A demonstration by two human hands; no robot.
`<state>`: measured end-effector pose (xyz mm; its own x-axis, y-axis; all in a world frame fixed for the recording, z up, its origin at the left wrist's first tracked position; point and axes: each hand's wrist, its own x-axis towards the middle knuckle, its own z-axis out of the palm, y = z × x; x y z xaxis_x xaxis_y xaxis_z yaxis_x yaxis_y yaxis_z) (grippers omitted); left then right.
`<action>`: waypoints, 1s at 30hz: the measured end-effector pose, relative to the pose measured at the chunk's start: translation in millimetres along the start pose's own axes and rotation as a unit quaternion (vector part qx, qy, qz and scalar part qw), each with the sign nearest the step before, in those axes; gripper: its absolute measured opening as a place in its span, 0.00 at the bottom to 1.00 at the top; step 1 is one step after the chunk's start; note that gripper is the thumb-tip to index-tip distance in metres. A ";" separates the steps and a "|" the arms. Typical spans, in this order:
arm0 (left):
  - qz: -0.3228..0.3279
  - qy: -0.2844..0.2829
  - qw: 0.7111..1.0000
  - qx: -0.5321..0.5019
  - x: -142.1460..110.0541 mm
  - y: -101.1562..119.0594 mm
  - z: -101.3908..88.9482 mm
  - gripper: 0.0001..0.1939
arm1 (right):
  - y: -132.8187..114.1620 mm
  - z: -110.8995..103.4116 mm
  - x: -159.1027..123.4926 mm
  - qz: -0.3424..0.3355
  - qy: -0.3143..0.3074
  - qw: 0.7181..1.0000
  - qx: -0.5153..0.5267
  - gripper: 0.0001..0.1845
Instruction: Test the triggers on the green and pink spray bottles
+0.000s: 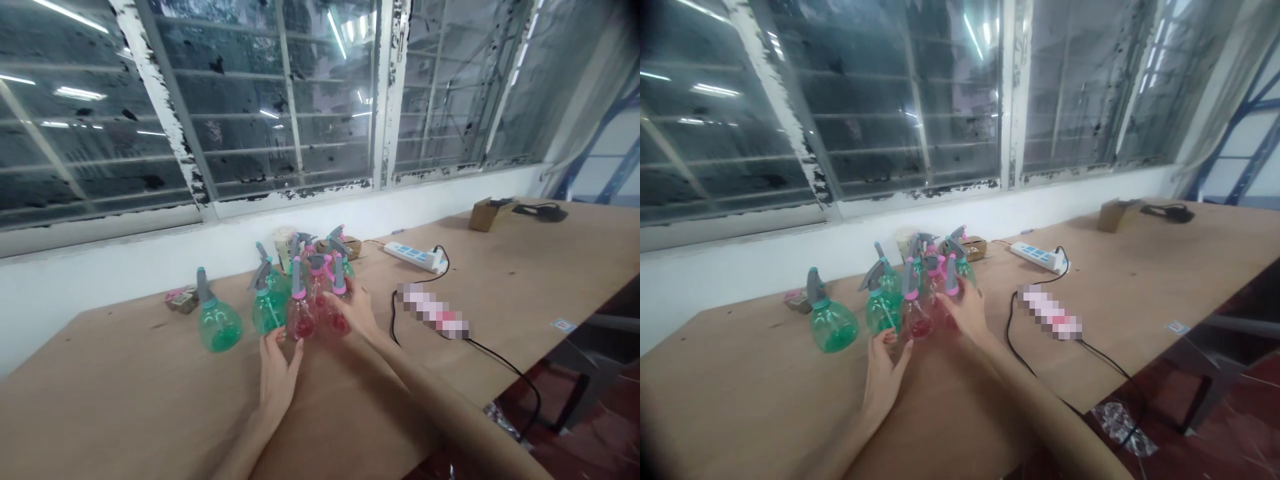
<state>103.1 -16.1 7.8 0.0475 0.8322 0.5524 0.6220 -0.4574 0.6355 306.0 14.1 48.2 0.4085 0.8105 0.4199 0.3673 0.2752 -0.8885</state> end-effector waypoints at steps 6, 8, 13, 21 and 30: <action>0.000 0.003 1.000 -0.005 -0.3 -3.4 0.1 0.19 | 6.7 -32.8 -5.5 -0.023 0.000 0.996 -0.082 0.16; 0.001 0.001 1.000 -0.001 1.4 -3.4 1.4 0.22 | 6.7 -48.4 -10.3 -0.006 -0.003 0.997 -0.071 0.18; -0.040 0.017 0.997 0.068 13.6 10.5 12.5 0.40 | 3.0 -71.1 -22.4 0.043 -0.043 0.998 0.003 0.17; -0.082 0.043 0.990 0.104 33.1 18.8 34.0 0.41 | -0.1 -60.9 -36.6 0.048 -0.086 0.994 0.056 0.14; -0.100 0.075 0.985 0.117 38.3 4.9 20.5 0.42 | -15.7 -54.3 -36.4 0.047 -0.143 0.987 0.047 0.18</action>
<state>124.0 19.9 21.0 -0.2002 0.8348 0.5129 0.7708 -0.1890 0.6084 330.8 -47.7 56.9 0.1794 0.9441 0.2765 0.2539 0.2272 -0.9402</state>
